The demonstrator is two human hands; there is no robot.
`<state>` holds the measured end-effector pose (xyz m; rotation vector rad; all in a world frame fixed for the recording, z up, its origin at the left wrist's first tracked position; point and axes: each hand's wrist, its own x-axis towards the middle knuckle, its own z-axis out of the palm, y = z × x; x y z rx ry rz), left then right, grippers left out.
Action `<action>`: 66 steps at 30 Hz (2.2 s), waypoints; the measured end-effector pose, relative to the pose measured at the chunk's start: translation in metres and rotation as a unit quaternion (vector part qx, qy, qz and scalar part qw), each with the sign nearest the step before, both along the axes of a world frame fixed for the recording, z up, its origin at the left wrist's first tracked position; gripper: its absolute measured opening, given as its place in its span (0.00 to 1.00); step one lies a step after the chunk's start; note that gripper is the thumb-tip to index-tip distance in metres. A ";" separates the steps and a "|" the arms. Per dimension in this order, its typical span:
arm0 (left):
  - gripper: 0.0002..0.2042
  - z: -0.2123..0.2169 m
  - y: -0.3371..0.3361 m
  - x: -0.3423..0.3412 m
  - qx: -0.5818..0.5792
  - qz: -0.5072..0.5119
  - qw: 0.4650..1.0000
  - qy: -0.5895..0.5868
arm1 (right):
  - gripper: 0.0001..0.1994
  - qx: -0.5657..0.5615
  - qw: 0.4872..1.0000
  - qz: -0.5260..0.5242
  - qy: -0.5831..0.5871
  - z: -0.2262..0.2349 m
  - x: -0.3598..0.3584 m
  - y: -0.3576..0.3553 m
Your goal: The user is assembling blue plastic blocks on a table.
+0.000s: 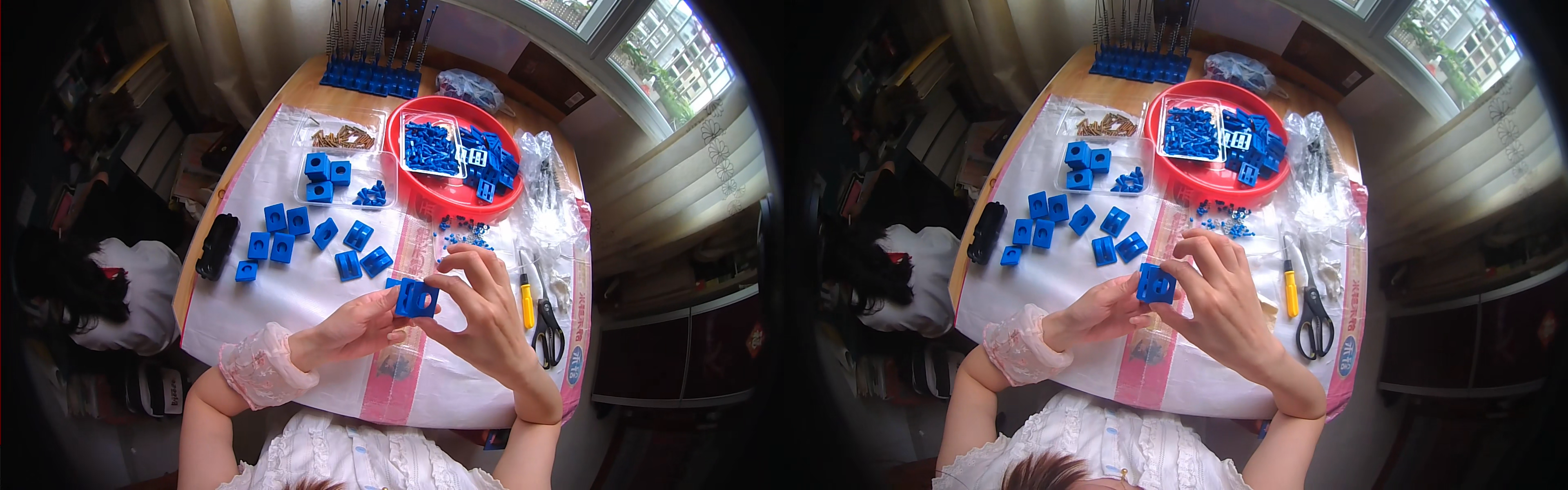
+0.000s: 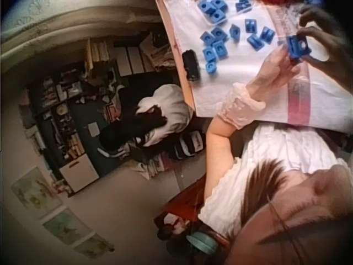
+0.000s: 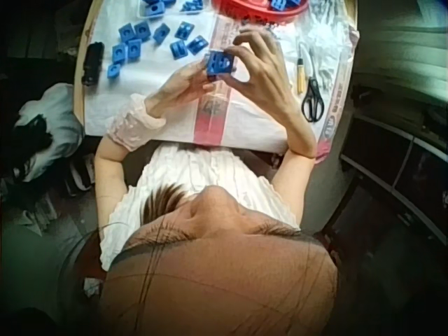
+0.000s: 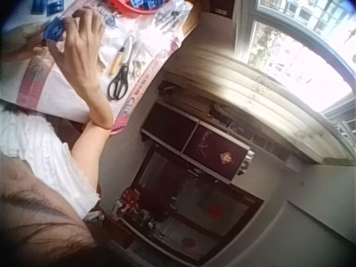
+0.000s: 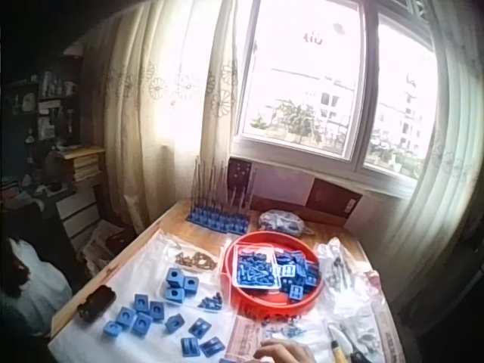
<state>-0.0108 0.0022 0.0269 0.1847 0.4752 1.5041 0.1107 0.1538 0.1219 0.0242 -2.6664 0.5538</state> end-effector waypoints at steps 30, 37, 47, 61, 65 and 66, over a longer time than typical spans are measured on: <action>0.15 -0.027 -0.002 -0.001 -0.025 -0.023 0.999 0.013 | 0.20 0.017 0.999 0.020 -0.039 -0.005 -0.003 -0.001; 0.16 -0.025 -0.002 -0.001 -0.021 -0.027 0.999 0.013 | 0.19 0.022 0.999 0.018 -0.039 -0.005 -0.003 -0.001; 0.17 -0.022 -0.001 0.000 -0.042 -0.032 0.998 0.034 | 0.20 0.025 0.998 0.023 -0.045 -0.004 -0.003 -0.001; 0.16 -0.019 -0.002 -0.001 -0.042 -0.029 0.999 0.015 | 0.21 0.028 0.998 0.026 -0.043 -0.004 -0.002 -0.001; 0.18 -0.019 -0.003 -0.001 -0.033 -0.036 0.998 0.025 | 0.21 0.033 0.998 0.025 -0.037 -0.004 -0.002 -0.001; 0.18 -0.022 -0.004 -0.001 -0.024 -0.035 0.999 0.022 | 0.21 0.034 0.998 0.026 -0.037 -0.004 -0.002 -0.002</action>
